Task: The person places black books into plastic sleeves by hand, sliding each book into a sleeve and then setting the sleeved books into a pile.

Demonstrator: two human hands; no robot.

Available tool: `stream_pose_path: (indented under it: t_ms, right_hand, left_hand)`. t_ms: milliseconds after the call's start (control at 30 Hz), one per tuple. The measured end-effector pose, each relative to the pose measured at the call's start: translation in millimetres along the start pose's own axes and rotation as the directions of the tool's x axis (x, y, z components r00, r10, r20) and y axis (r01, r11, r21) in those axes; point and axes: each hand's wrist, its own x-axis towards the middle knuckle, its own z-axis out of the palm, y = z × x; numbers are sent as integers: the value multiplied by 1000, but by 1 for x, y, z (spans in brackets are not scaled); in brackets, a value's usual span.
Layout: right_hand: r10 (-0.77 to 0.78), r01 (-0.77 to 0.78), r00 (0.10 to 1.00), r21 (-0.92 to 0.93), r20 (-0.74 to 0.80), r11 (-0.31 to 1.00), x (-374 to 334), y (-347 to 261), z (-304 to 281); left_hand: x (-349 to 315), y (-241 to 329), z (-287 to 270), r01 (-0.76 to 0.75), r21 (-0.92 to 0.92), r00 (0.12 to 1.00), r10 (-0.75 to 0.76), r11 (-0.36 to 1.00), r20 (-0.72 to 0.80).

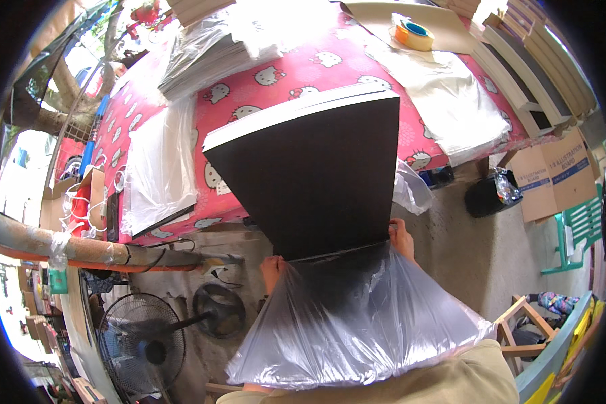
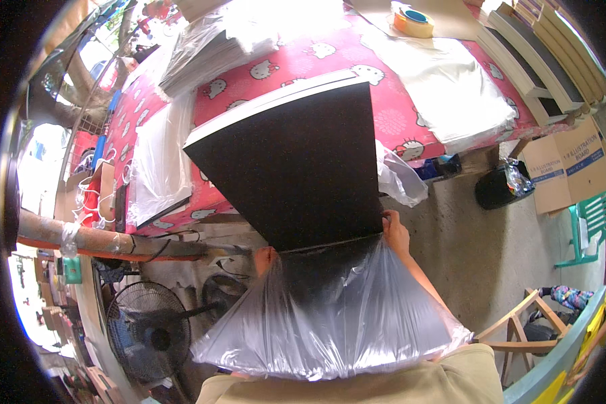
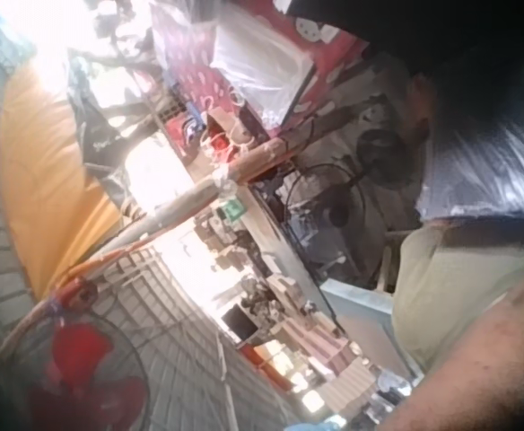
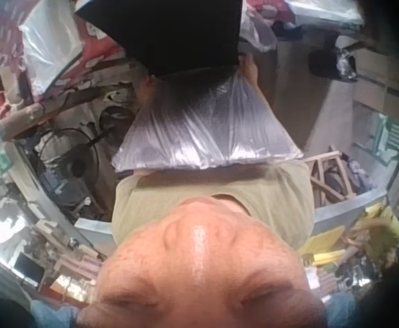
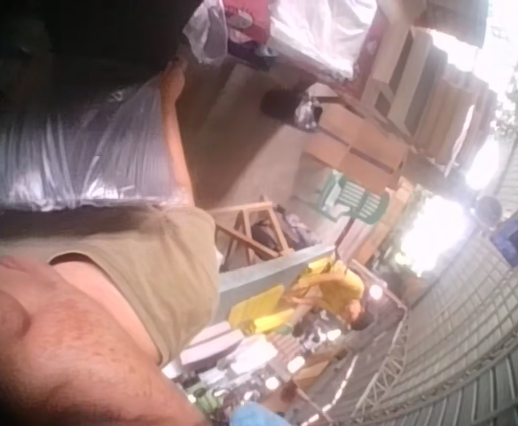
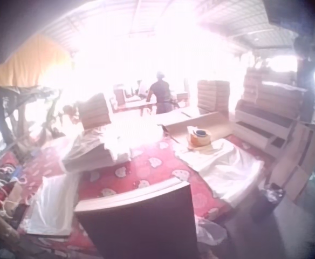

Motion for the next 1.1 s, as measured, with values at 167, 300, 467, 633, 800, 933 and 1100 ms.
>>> stream_pose_path:
  t_ms: [167,300,467,633,800,933,1100]
  right_hand:
    - [-129,112,960,80,247,990,0,-7,-34]
    - [-168,-131,931,727,324,675,-42,11,-95]
    - [-344,132,882,530,323,838,-32,-50,-110]
    - [-412,273,883,468,224,841,-26,-13,-41]
    - [-338,113,915,667,219,737,-28,-45,-47]
    - [-312,-62,937,954,158,294,-26,-117,-69]
    - [-384,-4,921,987,65,158,-11,-163,-64]
  left_hand:
    - [-8,-34,-13,81,-324,996,-88,943,-6]
    - [-33,49,-81,-131,-426,989,88,895,-118]
    - [-35,105,-96,-98,-559,980,-19,823,-199]
    - [-24,102,-56,-134,-554,939,-72,822,-335]
    - [-22,125,-108,-215,-453,925,32,865,-378]
    - [-13,145,-164,-260,-919,962,0,297,-273]
    - [1,170,-179,-128,-768,989,-19,-628,-149]
